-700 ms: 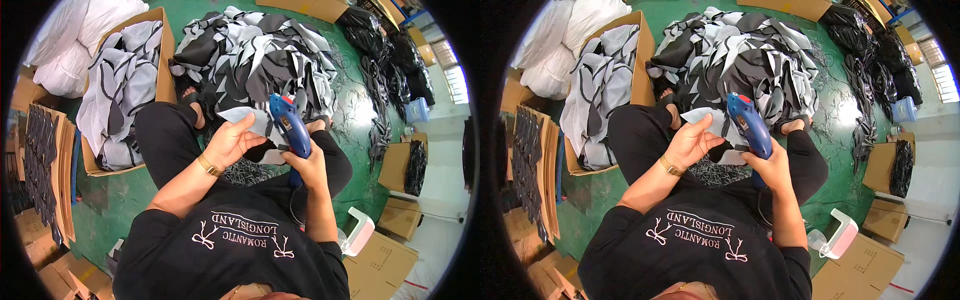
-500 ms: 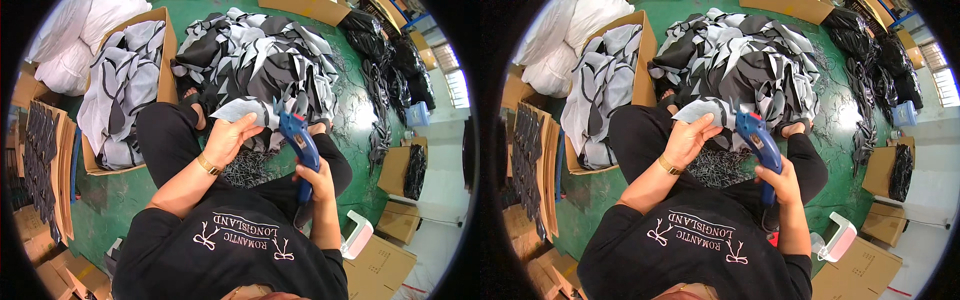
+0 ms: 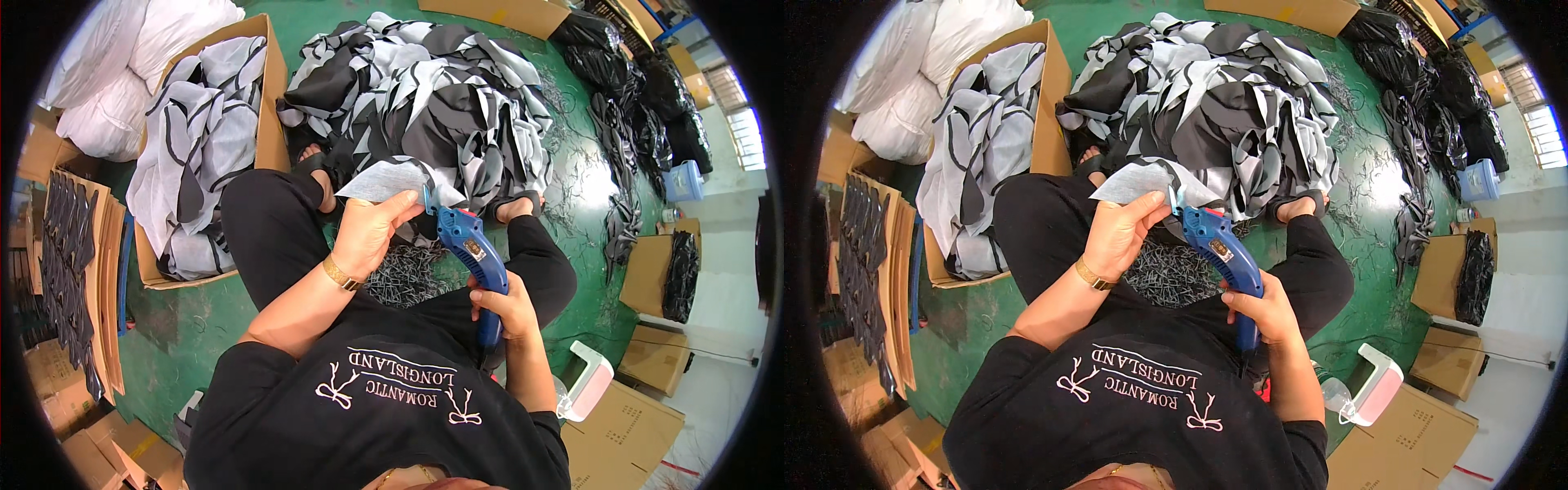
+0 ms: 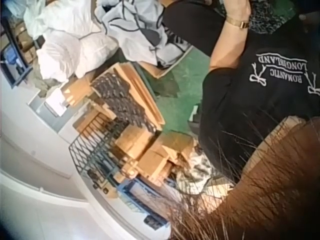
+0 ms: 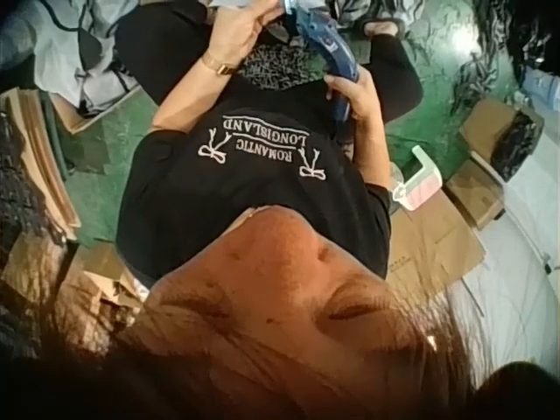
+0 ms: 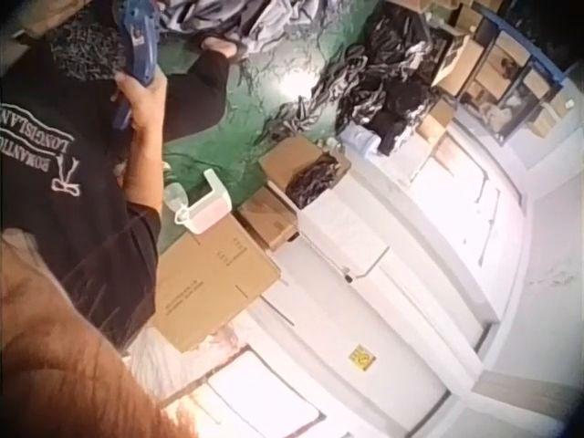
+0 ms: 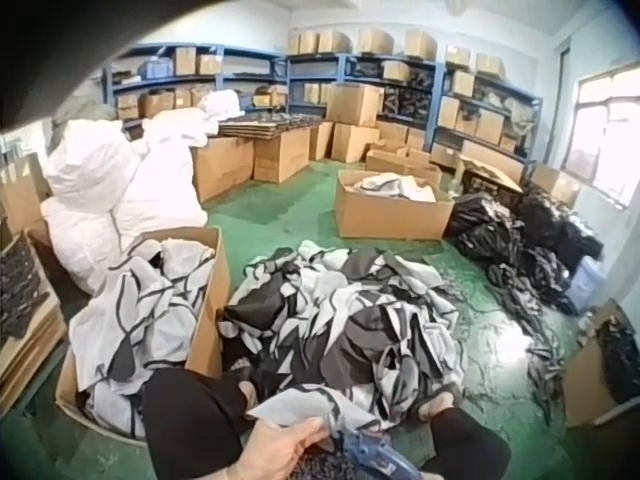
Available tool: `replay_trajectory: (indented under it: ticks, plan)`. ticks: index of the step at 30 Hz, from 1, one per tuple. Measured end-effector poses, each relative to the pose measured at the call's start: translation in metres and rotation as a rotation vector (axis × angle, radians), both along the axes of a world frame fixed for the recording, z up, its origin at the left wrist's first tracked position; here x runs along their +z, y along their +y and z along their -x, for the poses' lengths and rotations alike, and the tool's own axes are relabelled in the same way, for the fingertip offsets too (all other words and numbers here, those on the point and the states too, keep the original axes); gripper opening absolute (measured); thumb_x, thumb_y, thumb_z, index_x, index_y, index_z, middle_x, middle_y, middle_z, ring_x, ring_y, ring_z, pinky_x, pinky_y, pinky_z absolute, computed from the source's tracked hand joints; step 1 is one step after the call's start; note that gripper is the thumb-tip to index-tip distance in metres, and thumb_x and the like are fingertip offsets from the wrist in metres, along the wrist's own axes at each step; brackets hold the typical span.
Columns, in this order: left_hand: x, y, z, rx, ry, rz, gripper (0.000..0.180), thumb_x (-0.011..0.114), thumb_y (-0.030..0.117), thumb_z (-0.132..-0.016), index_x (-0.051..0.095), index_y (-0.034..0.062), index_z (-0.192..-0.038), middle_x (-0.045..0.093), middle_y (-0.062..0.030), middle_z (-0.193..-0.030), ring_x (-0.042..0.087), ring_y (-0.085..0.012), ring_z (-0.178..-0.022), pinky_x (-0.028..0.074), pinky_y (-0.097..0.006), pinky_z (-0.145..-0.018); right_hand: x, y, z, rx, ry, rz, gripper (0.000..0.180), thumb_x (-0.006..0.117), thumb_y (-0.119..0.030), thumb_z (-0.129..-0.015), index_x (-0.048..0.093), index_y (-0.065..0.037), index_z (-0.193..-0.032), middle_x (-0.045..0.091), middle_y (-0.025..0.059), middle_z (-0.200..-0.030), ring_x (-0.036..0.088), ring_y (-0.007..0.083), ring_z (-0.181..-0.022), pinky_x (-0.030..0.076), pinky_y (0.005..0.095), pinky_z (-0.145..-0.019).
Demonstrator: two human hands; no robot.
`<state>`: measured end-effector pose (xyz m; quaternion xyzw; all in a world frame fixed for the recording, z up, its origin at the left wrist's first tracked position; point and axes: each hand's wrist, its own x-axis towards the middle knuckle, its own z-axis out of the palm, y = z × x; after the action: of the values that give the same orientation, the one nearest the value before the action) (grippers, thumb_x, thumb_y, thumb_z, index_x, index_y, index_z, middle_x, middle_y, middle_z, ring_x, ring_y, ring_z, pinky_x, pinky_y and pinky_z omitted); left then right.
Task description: Cutting individual fabric pieces from a large pile using an electric rotary cutter.
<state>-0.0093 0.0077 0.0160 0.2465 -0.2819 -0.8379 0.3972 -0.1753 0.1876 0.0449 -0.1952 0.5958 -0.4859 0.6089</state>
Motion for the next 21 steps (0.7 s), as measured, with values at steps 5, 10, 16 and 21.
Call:
replay_trajectory:
  ticks: [5, 10, 16, 21]
  plan:
    - [0.0, 0.001, -0.003, -0.025, -0.039, 0.042, 0.029, 0.06, -0.001, -0.086, 0.057, 0.003, -0.115, 0.064, -0.0066, -0.106, 0.063, -0.0173, -0.096, 0.054, -0.032, -0.083, 0.005, -0.004, -0.003, -0.042, 0.006, 0.016, 0.027, 0.069, -0.004, -0.07, 0.059, 0.004, -0.094, 0.058, 0.0068, -0.073, 0.057, 0.0149, -0.057, 0.05, 0.0294, -0.051]
    - [-0.001, -0.001, -0.006, -0.023, -0.039, 0.131, 0.026, 0.06, -0.001, -0.086, 0.059, 0.0017, -0.112, 0.065, -0.0064, -0.104, 0.063, -0.0161, -0.095, 0.053, -0.03, -0.081, 0.007, -0.006, -0.003, -0.038, -0.021, 0.022, 0.026, 0.069, -0.005, -0.07, 0.059, 0.004, -0.093, 0.057, 0.0067, -0.072, 0.057, 0.015, -0.057, 0.05, 0.029, -0.051]
    - [0.0, -0.011, -0.015, -0.075, -0.149, 0.353, 0.026, 0.059, -0.003, -0.082, 0.061, 0.001, -0.107, 0.065, -0.004, -0.099, 0.061, -0.0122, -0.092, 0.049, -0.027, -0.082, 0.011, -0.006, 0.006, 0.036, -0.043, 0.016, 0.03, 0.07, -0.006, -0.071, 0.059, 0.003, -0.098, 0.059, 0.0059, -0.083, 0.057, 0.0135, -0.063, 0.051, 0.0287, -0.054]
    - [0.003, -0.014, -0.019, -0.195, -0.189, 0.481, 0.029, 0.061, -0.003, -0.078, 0.06, 0.0001, -0.107, 0.065, -0.0028, -0.099, 0.061, -0.0117, -0.092, 0.048, -0.027, -0.083, 0.02, -0.013, 0.007, 0.056, -0.043, 0.008, 0.03, 0.07, -0.006, -0.071, 0.06, 0.003, -0.097, 0.059, 0.0057, -0.082, 0.057, 0.0135, -0.063, 0.05, 0.0288, -0.054]
